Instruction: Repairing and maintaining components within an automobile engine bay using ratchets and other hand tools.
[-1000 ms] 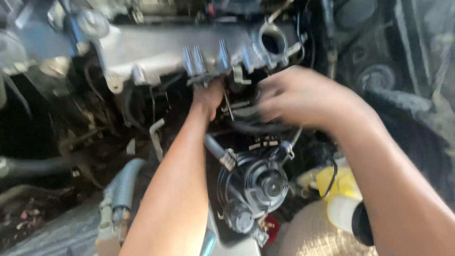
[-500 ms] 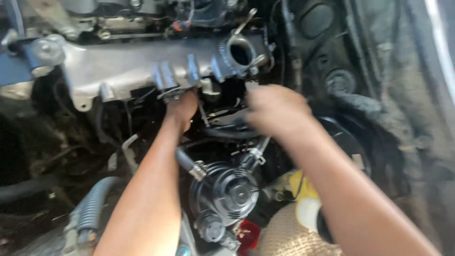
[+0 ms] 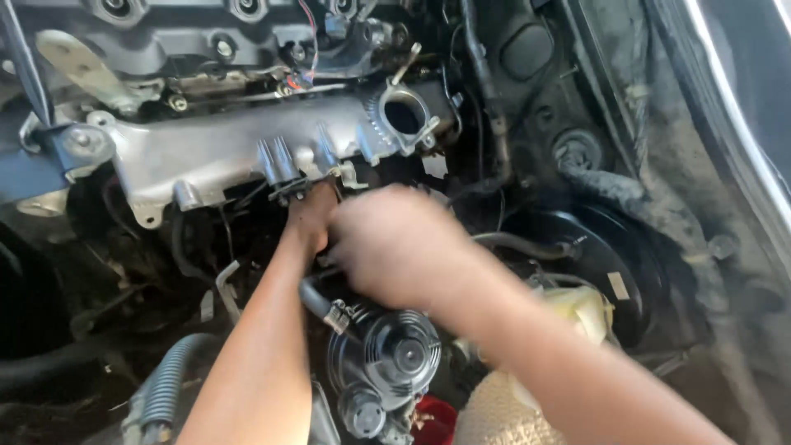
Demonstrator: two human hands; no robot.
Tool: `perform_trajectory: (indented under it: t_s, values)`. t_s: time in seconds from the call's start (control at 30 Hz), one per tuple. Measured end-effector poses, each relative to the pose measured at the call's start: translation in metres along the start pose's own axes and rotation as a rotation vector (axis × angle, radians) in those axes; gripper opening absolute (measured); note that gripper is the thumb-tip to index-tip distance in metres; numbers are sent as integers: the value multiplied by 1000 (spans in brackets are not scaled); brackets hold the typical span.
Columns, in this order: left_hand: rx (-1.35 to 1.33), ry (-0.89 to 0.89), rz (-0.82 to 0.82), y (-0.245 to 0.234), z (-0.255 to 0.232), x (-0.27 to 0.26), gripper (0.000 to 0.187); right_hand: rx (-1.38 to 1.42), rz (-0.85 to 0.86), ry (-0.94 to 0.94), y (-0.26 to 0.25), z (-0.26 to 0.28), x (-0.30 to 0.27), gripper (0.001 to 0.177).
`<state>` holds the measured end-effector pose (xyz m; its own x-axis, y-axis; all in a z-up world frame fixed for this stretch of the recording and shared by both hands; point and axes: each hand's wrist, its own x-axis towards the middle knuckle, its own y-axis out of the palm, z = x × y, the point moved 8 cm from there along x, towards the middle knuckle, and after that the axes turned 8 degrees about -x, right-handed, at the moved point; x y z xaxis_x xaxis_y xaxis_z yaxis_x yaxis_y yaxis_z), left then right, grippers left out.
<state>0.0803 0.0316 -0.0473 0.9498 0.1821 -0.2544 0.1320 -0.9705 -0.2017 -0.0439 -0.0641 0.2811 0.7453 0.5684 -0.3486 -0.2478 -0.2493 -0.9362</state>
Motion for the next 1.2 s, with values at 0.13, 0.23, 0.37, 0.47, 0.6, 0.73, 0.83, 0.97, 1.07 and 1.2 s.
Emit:
perform_trajectory:
  t_s: [0.13, 0.23, 0.37, 0.47, 0.6, 0.73, 0.83, 0.97, 1.07, 1.2]
  values:
    - [239, 107, 90, 26, 7, -9, 31, 57, -107, -103, 17, -33, 6, 25]
    - [-515, -271, -16, 13, 0, -27, 33, 406, 21, -262, 48, -82, 25, 18]
    - [-369, -139, -50, -8, -33, -37, 29, 14, 93, 130, 14, -42, 0, 18]
    - [-16, 50, 35, -17, -48, -28, 26, 95, -38, -61, -7, 1, 5, 19]
    - [-564, -196, -19, 19, 24, -32, 24, 392, 43, 5, 5, -33, -1, 25]
    - [-717, -207, -136, -3, -4, -27, 25, 378, 105, 123, 13, -54, 8, 29]
    - [-710, -210, -49, 5, -22, -33, 27, 241, 81, 280, 19, -81, 5, 33]
    - [-740, -253, -46, 3, -29, -38, 27, 139, 111, 279, 23, -84, 8, 38]
    - [-712, -274, -32, 10, -19, -32, 29, 133, 112, 223, 38, -92, 14, 42]
    - [-464, -474, -101, -17, -52, -73, 58, 77, 216, 294, 63, -106, 27, 42]
